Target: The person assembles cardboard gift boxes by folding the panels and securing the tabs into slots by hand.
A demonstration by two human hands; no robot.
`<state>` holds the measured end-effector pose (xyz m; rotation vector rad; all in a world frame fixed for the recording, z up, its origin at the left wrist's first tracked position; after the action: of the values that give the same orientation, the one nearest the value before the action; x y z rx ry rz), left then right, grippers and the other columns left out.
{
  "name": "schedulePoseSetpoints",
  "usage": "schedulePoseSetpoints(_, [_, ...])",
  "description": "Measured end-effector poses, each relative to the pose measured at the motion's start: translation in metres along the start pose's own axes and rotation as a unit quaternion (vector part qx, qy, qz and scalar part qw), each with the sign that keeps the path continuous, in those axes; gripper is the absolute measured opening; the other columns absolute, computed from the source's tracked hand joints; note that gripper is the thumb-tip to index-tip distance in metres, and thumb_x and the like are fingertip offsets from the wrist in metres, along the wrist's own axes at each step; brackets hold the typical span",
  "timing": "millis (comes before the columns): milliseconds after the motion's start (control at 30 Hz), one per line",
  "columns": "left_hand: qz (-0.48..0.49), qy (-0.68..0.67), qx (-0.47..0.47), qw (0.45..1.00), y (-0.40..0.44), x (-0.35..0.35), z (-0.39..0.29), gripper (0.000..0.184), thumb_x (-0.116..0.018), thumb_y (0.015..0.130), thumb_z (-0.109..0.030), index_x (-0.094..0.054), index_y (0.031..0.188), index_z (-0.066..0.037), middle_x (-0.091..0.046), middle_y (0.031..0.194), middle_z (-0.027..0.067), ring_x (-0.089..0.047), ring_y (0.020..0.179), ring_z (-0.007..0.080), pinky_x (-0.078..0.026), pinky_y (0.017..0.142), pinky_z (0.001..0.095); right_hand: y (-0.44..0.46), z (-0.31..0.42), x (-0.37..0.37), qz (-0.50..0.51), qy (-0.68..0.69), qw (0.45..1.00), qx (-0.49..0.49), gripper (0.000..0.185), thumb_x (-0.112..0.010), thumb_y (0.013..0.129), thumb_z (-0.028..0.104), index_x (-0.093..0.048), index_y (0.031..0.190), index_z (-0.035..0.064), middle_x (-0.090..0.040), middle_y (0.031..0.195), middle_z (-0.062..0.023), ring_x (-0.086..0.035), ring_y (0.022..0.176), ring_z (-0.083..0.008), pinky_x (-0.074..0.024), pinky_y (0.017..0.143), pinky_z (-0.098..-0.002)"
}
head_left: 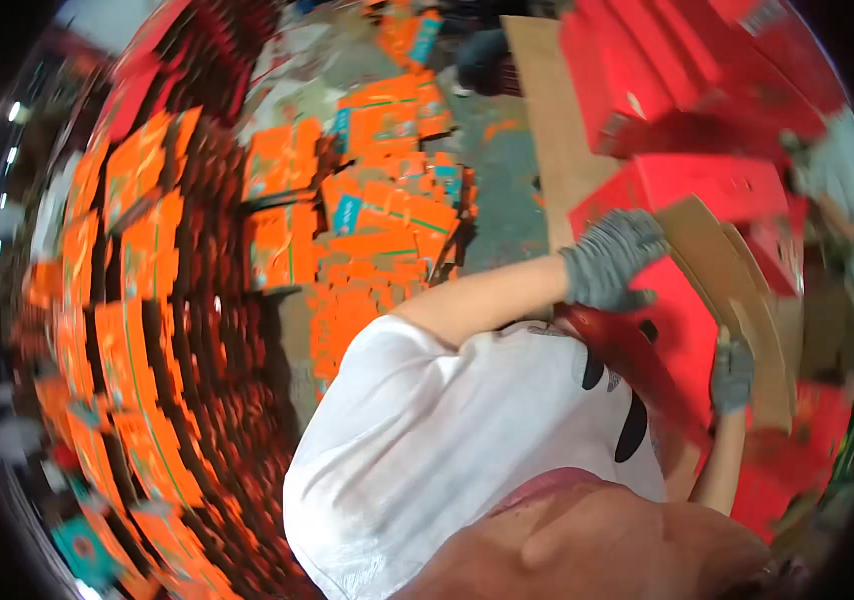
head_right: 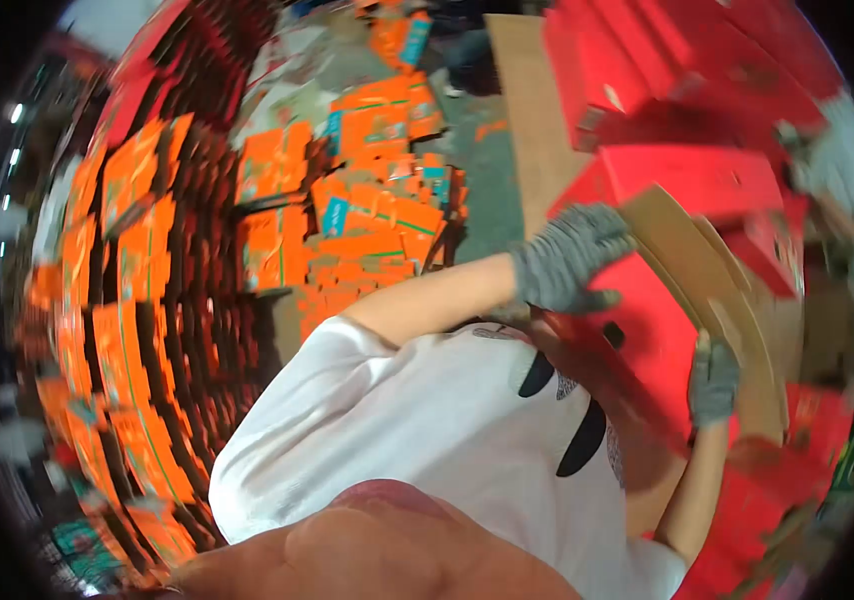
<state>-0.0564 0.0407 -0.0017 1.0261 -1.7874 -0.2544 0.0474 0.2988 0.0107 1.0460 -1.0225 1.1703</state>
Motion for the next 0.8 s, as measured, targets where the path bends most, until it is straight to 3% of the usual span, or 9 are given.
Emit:
schedulePoseSetpoints(133, [0.043, 0.013, 0.014, 0.999, 0.012, -0.005, 0.000, 0.062, -0.063, 0.067, -0.043, -0.056, 0.112, 0.000, -0.050, 0.117, 0.0183, -0.045, 0.111, 0.0338, -0.036, 0.092, 0.0473, 0.034, 0.038, -0.015, -0.013, -0.140, 0.985, 0.098, 0.039, -0.040, 0.095, 0.031, -0.061, 0.093, -0.0017, -0.059, 0.077, -0.0252, -0.057, 0.074, -0.0390, -0.0430, 0.066, -0.0464])
schedulePoseSetpoints(200, [0.056, 0.025, 0.024, 0.998, 0.014, -0.009, 0.004, 0.061, -0.063, 0.067, -0.043, -0.056, 0.111, -0.001, -0.051, 0.115, 0.0174, -0.045, 0.111, 0.0330, -0.035, 0.093, 0.0474, 0.050, 0.091, -0.015, 0.001, -0.044, 0.993, 0.110, 0.043, -0.039, 0.095, 0.033, -0.061, 0.102, -0.0032, -0.060, 0.086, -0.0282, -0.059, 0.083, -0.0401, -0.0444, 0.073, -0.0472])
schedulePoseSetpoints(433, [0.026, 0.061, 0.035, 0.997, 0.008, -0.009, 0.008, 0.053, -0.060, 0.071, -0.042, -0.057, 0.111, -0.007, -0.051, 0.114, 0.0137, -0.044, 0.111, 0.0317, -0.021, 0.103, 0.0520, 0.076, 0.079, -0.044, 0.037, 0.060, 0.990, 0.125, 0.043, -0.039, 0.095, 0.034, -0.060, 0.102, -0.0033, -0.058, 0.082, -0.0287, -0.057, 0.078, -0.0411, -0.0446, 0.073, -0.0462])
schedulePoseSetpoints(500, [-0.025, 0.074, 0.031, 0.996, 0.005, -0.011, 0.010, 0.048, -0.060, 0.071, -0.035, -0.057, 0.109, -0.007, -0.051, 0.116, 0.0142, -0.044, 0.112, 0.0347, -0.021, 0.103, 0.0531, 0.080, 0.075, -0.052, 0.058, 0.084, 0.991, 0.082, 0.035, -0.041, 0.094, 0.023, -0.056, 0.110, -0.0035, -0.058, 0.082, -0.0280, -0.057, 0.074, -0.0403, -0.0447, 0.071, -0.0464])
schedulePoseSetpoints(567, [0.052, -0.024, 0.132, 0.990, 0.011, -0.013, 0.020, 0.042, -0.063, 0.069, -0.025, -0.057, 0.106, -0.007, -0.050, 0.116, 0.0157, -0.044, 0.113, 0.0349, -0.025, 0.103, 0.0519, 0.076, 0.044, -0.082, 0.012, -0.075, 0.950, 0.303, 0.032, -0.041, 0.090, 0.010, -0.049, 0.118, -0.0025, -0.058, 0.084, -0.0253, -0.057, 0.075, -0.0394, -0.0454, 0.070, -0.0461])
schedulePoseSetpoints(600, [-0.186, -0.049, 0.084, 0.978, -0.008, -0.020, 0.029, 0.042, -0.066, 0.064, -0.016, -0.056, 0.104, -0.006, -0.050, 0.113, 0.0161, -0.045, 0.112, 0.0348, -0.030, 0.101, 0.0488, 0.067, 0.065, -0.070, -0.068, -0.129, 0.919, 0.367, 0.041, -0.041, 0.085, 0.002, -0.042, 0.125, -0.0010, -0.058, 0.085, -0.0211, -0.057, 0.075, -0.0372, -0.0467, 0.069, -0.0440])
schedulePoseSetpoints(667, [-0.144, -0.118, 0.159, 0.970, -0.009, -0.002, 0.037, 0.062, -0.072, 0.067, -0.017, -0.042, 0.121, -0.010, -0.047, 0.116, 0.0139, -0.045, 0.111, 0.0305, -0.040, 0.093, 0.0434, 0.071, 0.088, -0.063, 0.078, -0.129, 0.957, 0.249, 0.025, -0.043, 0.088, 0.009, -0.053, 0.110, 0.0038, -0.059, 0.082, -0.0159, -0.058, 0.069, -0.0311, -0.0473, 0.060, -0.0404])
schedulePoseSetpoints(733, [-0.088, -0.319, 0.159, 0.930, 0.000, -0.015, 0.053, 0.070, -0.075, 0.070, -0.014, -0.035, 0.128, -0.010, -0.045, 0.120, 0.0073, -0.047, 0.107, 0.0192, -0.045, 0.087, 0.0346, 0.055, 0.110, -0.034, -0.065, -0.082, 0.961, 0.255, 0.025, -0.043, 0.093, 0.023, -0.059, 0.089, 0.0043, -0.058, 0.075, -0.0178, -0.057, 0.065, -0.0327, -0.0449, 0.061, -0.0444])
schedulePoseSetpoints(800, [-0.045, -0.438, 0.241, 0.865, -0.004, -0.020, 0.045, 0.064, -0.073, 0.073, -0.011, -0.038, 0.127, -0.007, -0.048, 0.119, 0.0072, -0.050, 0.103, 0.0175, -0.045, 0.086, 0.0313, 0.052, 0.100, -0.029, -0.037, 0.047, 0.983, 0.172, 0.032, -0.041, 0.093, 0.029, -0.058, 0.088, 0.0025, -0.059, 0.073, -0.0190, -0.058, 0.070, -0.0339, -0.0456, 0.065, -0.0450])
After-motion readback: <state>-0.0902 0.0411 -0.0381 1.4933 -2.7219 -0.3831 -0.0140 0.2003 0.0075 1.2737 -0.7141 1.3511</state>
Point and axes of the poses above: each hand's wrist, its own y-axis towards the middle knuckle, its own x-axis out of the back of the hand, z = x × y, the point moved 6 cm from there along y, towards the middle knuckle
